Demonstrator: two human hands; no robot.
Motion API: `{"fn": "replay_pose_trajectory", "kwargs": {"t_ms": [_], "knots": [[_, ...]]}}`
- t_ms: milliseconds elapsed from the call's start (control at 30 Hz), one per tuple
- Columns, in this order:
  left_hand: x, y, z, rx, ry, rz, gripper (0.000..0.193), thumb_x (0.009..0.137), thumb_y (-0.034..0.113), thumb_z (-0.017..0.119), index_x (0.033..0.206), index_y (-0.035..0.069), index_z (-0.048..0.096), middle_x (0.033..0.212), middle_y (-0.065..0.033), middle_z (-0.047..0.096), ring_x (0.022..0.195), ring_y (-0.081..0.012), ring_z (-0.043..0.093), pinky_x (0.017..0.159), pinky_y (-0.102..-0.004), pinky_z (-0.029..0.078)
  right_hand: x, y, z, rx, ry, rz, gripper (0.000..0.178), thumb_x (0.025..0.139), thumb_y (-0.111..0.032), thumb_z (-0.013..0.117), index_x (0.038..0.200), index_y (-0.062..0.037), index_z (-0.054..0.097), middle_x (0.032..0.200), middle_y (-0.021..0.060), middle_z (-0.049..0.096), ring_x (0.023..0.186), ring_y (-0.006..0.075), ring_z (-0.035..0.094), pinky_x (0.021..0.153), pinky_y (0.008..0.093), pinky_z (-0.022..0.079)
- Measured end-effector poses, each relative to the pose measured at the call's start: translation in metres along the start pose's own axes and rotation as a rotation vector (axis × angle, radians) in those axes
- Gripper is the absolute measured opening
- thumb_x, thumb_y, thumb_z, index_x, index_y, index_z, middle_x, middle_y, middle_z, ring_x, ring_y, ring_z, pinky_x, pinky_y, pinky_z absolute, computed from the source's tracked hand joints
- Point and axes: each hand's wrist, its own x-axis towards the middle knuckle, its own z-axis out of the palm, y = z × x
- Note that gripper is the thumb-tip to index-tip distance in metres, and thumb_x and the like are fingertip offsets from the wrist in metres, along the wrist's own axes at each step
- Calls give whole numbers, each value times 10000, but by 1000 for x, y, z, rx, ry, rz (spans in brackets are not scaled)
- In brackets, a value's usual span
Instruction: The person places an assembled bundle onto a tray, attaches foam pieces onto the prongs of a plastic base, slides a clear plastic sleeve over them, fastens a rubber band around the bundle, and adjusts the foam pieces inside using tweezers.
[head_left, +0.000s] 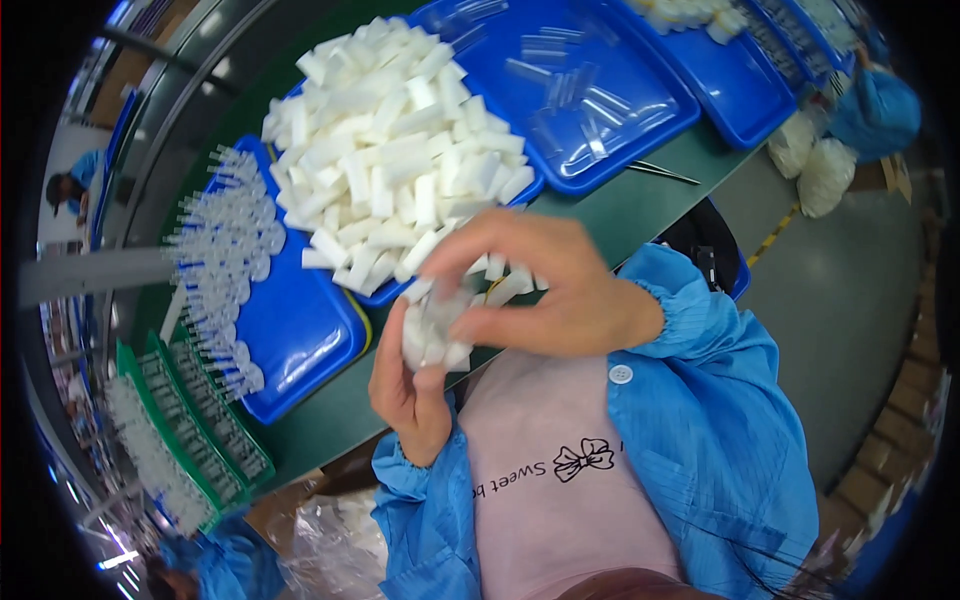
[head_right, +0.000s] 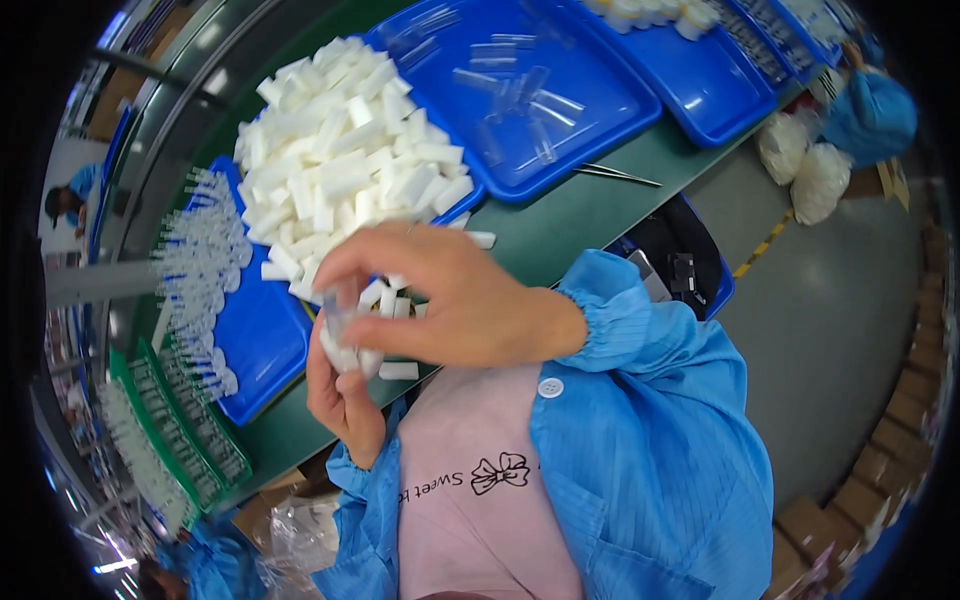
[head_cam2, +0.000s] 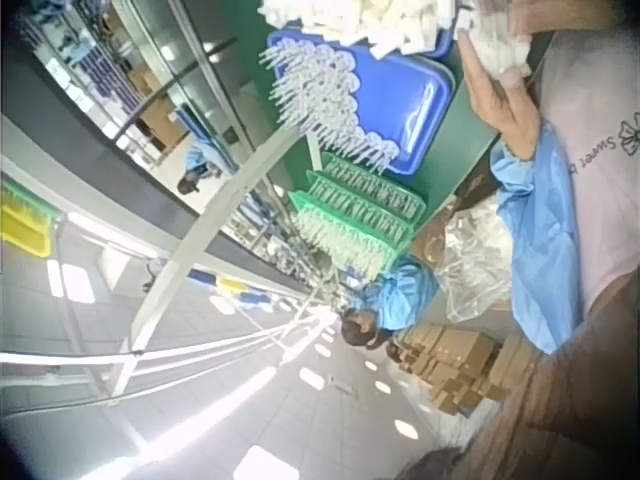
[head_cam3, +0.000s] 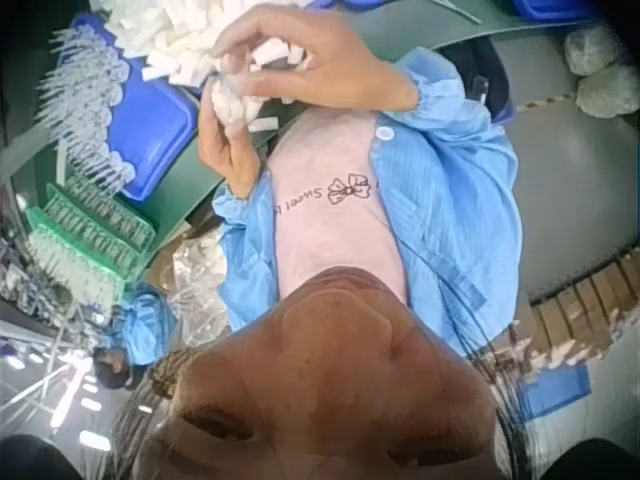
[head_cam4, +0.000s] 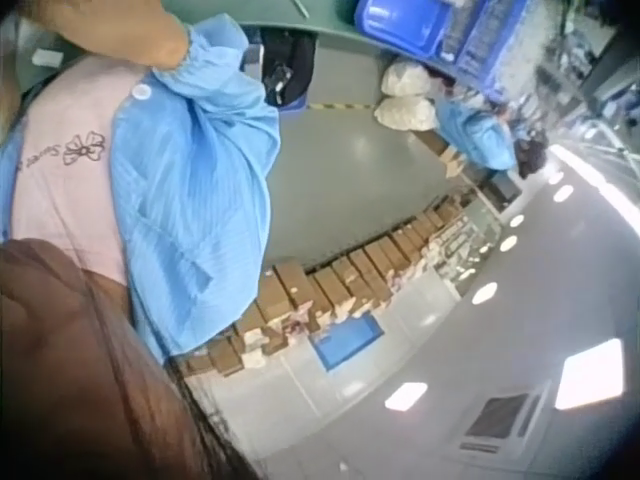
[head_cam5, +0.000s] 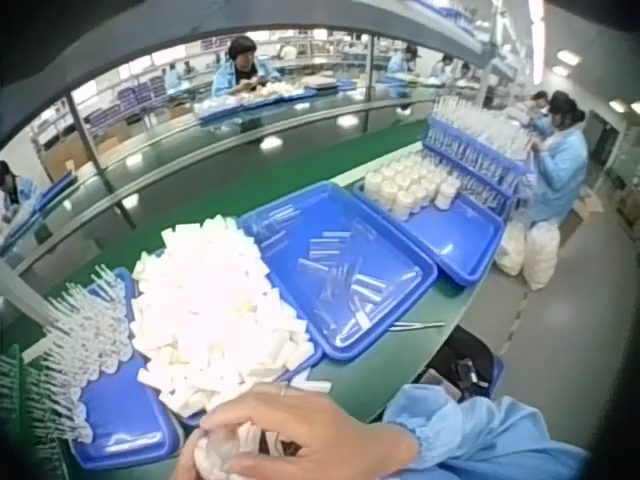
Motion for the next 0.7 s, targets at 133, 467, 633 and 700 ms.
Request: {"fn": "replay_pose_trajectory", "kwargs": {"t_ms": [133, 467, 633, 700], "knots": [[-5, -6, 6, -94, 163, 60, 500, 873, 351, 623, 1188, -29, 541, 1169, -186, 557, 1050, -274, 553, 887, -368, 449, -6, 6, 2, -148, -4, -74, 356, 694, -103, 770, 1007, -33, 616, 875, 73, 640, 803, 193, 621, 715, 302, 476], [2, -1, 3, 218, 153, 291, 363, 840, 275, 666, 1048, -23, 647, 1033, -209, 605, 921, -286, 594, 812, -357, 473, -21, 11, 7, -134, 170, -235, 369, 700, -145, 784, 1004, -19, 616, 907, 84, 629, 795, 228, 602, 704, 324, 445], [5, -1, 2, 175, 151, 277, 365, 829, 249, 673, 1053, -38, 646, 1025, -213, 609, 924, -281, 595, 809, -349, 472, -21, 7, 5, -169, 114, -175, 363, 698, -105, 782, 1007, -21, 611, 882, 81, 621, 820, 217, 597, 708, 320, 447], [5, 0, -3, 155, 120, 248, 374, 819, 250, 685, 1046, -45, 650, 1015, -211, 613, 922, -277, 598, 808, -345, 472, -18, 7, 4, 113, 54, 130, 336, 717, -56, 758, 1008, -18, 596, 894, 77, 624, 845, 190, 593, 731, 307, 450]]}}
